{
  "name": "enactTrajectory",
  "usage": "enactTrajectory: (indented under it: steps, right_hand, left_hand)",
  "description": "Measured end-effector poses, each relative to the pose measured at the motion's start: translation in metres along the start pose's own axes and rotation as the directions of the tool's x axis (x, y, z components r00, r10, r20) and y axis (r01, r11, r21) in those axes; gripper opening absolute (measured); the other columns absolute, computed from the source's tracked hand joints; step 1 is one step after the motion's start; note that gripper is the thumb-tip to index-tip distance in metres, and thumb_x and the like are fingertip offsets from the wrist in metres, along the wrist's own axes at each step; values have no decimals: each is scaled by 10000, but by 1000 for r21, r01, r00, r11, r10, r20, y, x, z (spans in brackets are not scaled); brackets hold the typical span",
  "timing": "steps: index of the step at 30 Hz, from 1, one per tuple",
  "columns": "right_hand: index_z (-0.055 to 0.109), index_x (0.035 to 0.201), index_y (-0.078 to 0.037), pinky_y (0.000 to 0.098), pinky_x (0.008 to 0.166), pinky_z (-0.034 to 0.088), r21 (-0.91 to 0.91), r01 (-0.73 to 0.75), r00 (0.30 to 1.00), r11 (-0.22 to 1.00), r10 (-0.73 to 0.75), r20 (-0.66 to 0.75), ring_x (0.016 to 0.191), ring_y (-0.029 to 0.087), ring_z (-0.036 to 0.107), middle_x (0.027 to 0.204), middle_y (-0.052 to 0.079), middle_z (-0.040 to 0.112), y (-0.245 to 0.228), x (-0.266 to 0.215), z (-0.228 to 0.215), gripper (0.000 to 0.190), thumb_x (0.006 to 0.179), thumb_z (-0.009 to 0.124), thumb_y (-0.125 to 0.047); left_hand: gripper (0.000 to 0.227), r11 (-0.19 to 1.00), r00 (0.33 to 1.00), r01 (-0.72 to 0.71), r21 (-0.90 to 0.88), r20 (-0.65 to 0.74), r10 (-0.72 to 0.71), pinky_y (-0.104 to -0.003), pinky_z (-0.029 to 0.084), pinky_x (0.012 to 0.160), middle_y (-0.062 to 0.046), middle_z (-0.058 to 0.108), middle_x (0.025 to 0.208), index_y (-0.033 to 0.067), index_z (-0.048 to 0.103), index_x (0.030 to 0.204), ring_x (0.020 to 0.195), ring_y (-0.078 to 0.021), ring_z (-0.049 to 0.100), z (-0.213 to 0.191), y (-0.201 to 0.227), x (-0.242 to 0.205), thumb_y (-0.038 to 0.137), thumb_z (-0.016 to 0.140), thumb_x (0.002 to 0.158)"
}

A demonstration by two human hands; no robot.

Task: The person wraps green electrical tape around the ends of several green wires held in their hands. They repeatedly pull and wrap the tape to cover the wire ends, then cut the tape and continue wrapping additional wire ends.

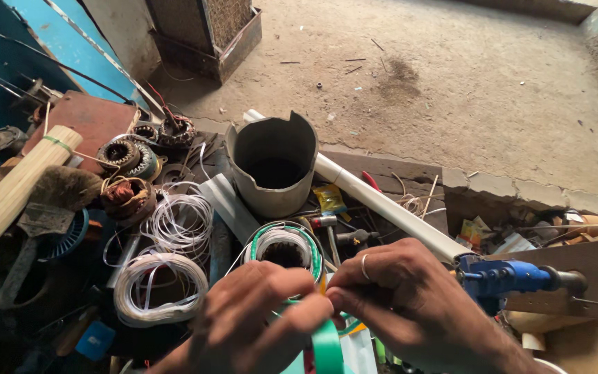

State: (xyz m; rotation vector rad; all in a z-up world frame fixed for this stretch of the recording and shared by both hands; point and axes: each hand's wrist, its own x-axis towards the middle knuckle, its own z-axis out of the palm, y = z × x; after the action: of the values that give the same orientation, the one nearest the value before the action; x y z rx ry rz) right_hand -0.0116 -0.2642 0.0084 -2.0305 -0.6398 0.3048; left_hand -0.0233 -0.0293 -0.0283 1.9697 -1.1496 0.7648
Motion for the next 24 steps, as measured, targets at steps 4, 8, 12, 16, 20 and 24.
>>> enactTrajectory:
  steps: [4, 8, 12, 16, 20, 24]
  right_hand:
    - [755, 900, -57, 254, 513, 515, -27, 43, 999, 999, -43, -4, 598, 96, 693, 718, 28, 725, -5, 1, -1, 99, 885, 760, -155]
    - [753, 885, -60, 294, 507, 486, -146, 120, 989, 982, -131, -70, 588, 157, 673, 699, 46, 697, -7, 0, 4, 74, 864, 774, -127]
    - [745, 891, -61, 315, 506, 472, -209, 224, 972, 952, -232, -14, 580, 181, 666, 692, 46, 682, -9, 6, 12, 78, 852, 793, -108]
    - [758, 865, -80, 310, 504, 460, -197, 250, 965, 948, -228, 130, 607, 147, 669, 696, 23, 665, -13, 3, 13, 29, 863, 773, -105]
    - [747, 856, -82, 268, 478, 468, -93, 230, 965, 969, -214, 154, 617, 91, 684, 728, -3, 686, -16, -1, 6, 17, 862, 749, -97]
    - [800, 885, -108, 266, 453, 452, -121, 88, 990, 989, -73, 124, 579, 64, 687, 706, -32, 720, -13, -8, 0, 27, 896, 794, -132]
  left_hand:
    - [304, 985, 980, -167, 40, -103, 171, -372, 597, 760, -113, 686, 1005, 22, 627, 1104, 831, -228, 711, -3, 1, 4, 87, 829, 887]
    - [273, 424, 759, 482, -767, 123, -640, -364, 626, 717, -85, 649, 875, -7, 628, 1072, 740, -202, 673, 9, 2, -2, 75, 809, 885]
    - [294, -342, 324, 757, -557, 774, -544, -302, 524, 482, -97, 676, 771, -23, 605, 1013, 569, -147, 625, 6, -31, -20, 159, 795, 882]
    - [326, -544, 120, 824, -155, 988, -100, -258, 489, 470, -69, 671, 760, -17, 629, 1135, 514, -121, 608, 3, -44, -23, 175, 800, 934]
    - [371, -164, 132, 967, -195, 933, -336, -258, 436, 383, -59, 673, 635, 112, 614, 1179, 426, -100, 571, -9, -25, -8, 215, 776, 862]
    - [241, 313, 434, 898, -309, 742, -512, -276, 487, 467, -46, 697, 623, 64, 708, 1068, 526, -92, 620, -20, -5, 8, 257, 740, 928]
